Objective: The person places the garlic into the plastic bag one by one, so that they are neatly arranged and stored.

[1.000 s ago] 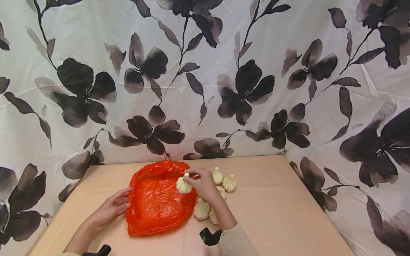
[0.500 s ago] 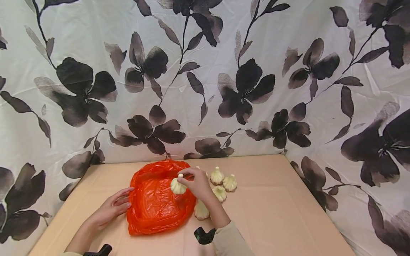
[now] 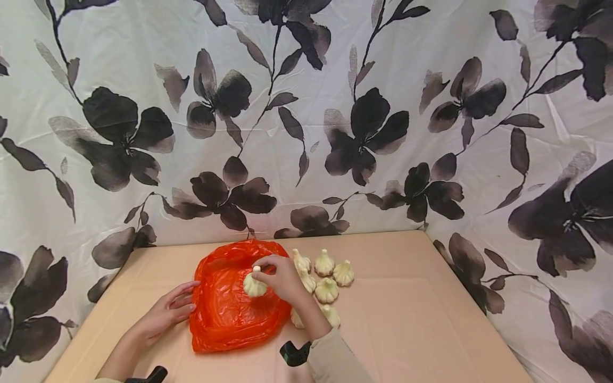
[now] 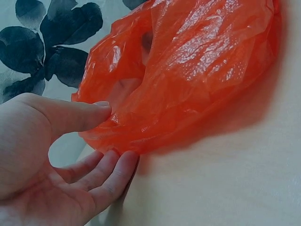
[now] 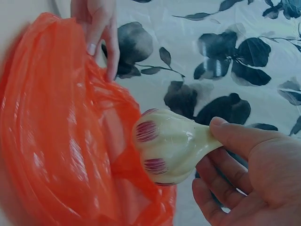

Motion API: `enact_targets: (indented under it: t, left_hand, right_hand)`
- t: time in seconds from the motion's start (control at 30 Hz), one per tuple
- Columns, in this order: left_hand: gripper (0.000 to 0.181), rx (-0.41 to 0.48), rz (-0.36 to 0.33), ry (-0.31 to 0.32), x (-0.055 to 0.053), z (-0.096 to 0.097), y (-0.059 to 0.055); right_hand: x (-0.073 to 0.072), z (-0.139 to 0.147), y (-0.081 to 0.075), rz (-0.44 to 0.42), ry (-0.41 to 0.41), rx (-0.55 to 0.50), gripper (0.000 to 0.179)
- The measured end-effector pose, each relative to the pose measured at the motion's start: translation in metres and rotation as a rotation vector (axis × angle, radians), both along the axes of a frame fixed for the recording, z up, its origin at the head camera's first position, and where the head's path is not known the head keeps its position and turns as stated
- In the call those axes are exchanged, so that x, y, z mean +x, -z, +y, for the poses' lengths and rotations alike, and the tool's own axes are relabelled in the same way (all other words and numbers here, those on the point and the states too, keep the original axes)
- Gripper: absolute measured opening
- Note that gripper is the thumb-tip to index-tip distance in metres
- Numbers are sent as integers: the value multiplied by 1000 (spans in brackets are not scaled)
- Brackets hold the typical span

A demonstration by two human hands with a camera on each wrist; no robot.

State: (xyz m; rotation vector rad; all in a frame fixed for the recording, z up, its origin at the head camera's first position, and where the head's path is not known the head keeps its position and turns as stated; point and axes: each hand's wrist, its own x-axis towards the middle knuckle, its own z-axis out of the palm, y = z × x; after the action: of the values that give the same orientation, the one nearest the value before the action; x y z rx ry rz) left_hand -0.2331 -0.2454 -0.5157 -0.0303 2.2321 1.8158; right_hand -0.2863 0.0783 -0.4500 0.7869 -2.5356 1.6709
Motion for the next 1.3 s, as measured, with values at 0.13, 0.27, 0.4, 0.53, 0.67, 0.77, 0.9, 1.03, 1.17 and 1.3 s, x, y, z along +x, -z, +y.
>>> enact_targets:
  t: [0.13,0.27,0.4,0.53,0.67,0.77,0.9,1.03,1.17,1.3]
  left_hand:
    - [65,-5,-11,1,-1,0,1]
    - [65,-11,-18,-16,-2,0,3]
    - [66,-15,-17,-30,-2,1,3]
    - [66,-15,-16,-30,-2,2,3]
    - [65,-17,-7,-28,-3,4,3]
    - [65,-21,-1,-27,-3,6,3]
    - [66,-2,5,-19,-3,5,4]
    - [66,19,13,-6,-2,3,5]
    - [67,27,20,10,-3,2,6]
    - [66,25,22,12,-3,2,6]
  right_hand:
    - [3,-10,5,-15,-16,14,16]
    - [5,-21,9,-29,-15,26,16]
    - [7,-30,12,-54,-26,46,18]
    - [8,-39,15,-85,-63,47,19]
    - [8,-49,20,-123,-100,36,19]
    - [9,-56,26,-142,-106,55,18]
    - [14,-65,29,-155,-115,102,17]
    - [18,-71,30,-161,-118,145,19]
    - [20,-74,32,-181,-125,163,18]
    - [21,-77,34,-188,-123,181,17]
